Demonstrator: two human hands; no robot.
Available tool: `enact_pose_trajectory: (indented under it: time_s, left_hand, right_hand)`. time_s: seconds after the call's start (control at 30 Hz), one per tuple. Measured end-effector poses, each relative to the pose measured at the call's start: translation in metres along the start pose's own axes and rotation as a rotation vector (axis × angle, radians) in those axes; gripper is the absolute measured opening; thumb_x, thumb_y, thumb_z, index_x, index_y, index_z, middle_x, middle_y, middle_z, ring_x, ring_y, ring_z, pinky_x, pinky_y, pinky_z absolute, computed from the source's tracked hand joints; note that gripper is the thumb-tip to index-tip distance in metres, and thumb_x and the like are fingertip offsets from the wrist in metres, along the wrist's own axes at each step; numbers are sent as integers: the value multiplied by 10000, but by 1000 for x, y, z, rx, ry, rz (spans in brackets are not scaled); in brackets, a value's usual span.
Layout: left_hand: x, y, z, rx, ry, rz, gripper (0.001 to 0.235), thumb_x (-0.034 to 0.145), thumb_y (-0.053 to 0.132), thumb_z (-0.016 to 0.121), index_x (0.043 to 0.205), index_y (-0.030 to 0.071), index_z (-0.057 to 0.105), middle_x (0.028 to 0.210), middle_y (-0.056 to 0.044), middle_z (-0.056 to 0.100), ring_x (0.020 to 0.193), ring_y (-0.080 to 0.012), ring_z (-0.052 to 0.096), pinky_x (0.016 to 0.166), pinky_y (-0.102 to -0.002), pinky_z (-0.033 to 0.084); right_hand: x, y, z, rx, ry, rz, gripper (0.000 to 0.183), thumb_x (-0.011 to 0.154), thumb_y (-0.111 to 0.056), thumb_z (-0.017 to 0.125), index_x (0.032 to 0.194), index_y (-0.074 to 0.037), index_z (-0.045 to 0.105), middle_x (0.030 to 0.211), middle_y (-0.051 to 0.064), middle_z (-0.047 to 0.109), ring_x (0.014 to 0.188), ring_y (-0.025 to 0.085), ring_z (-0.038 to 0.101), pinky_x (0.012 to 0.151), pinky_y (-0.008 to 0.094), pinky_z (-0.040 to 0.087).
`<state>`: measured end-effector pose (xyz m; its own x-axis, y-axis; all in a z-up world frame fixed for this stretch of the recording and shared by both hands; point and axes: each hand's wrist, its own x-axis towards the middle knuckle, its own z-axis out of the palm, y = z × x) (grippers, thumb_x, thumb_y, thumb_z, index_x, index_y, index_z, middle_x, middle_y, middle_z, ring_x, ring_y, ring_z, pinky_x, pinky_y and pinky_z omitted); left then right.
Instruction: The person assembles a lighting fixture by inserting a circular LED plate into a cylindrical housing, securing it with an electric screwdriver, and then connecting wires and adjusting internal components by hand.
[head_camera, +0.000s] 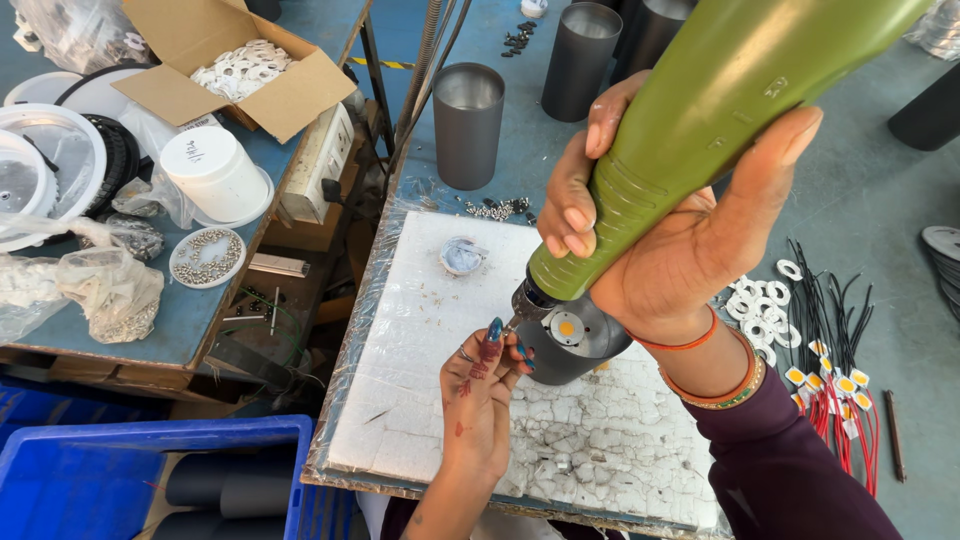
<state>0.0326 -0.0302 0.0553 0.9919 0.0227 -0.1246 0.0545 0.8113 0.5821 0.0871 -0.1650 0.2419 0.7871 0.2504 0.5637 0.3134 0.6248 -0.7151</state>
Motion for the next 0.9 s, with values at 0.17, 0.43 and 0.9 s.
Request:
enact_pose_trajectory:
  time_s: [0.17, 0.43, 0.9]
  left_hand:
    - [0, 2, 7, 225, -90, 162, 261, 1027, 191, 612, 1006, -61, 676, 933, -129, 693, 840, -201, 657, 830, -361, 568]
    - [10, 20, 15, 505, -96, 240, 376, 1021, 248, 579, 1124, -95, 691, 967, -150, 696, 866, -210, 663, 825, -337, 548]
    - [8, 39, 40, 1245, -128, 782, 183, 823, 56, 810, 1003, 80, 784, 1009, -36, 714, 962, -199, 687, 827, -314, 555]
  right_hand:
    - [0, -8, -5, 55, 2, 35, 949, 899, -860, 197, 1046, 34, 480, 709, 186, 523, 564, 235, 478, 570, 326, 422]
    - [1, -26, -25, 135, 28, 38, 1066, 777, -877, 98, 1045, 79, 486, 688, 206, 528, 545, 274, 500, 556, 345, 436]
    - [2, -32, -41, 224, 24, 53, 1082, 711, -852, 88, 1065, 94, 478, 700, 209, 523, 572, 289, 525, 558, 352, 436]
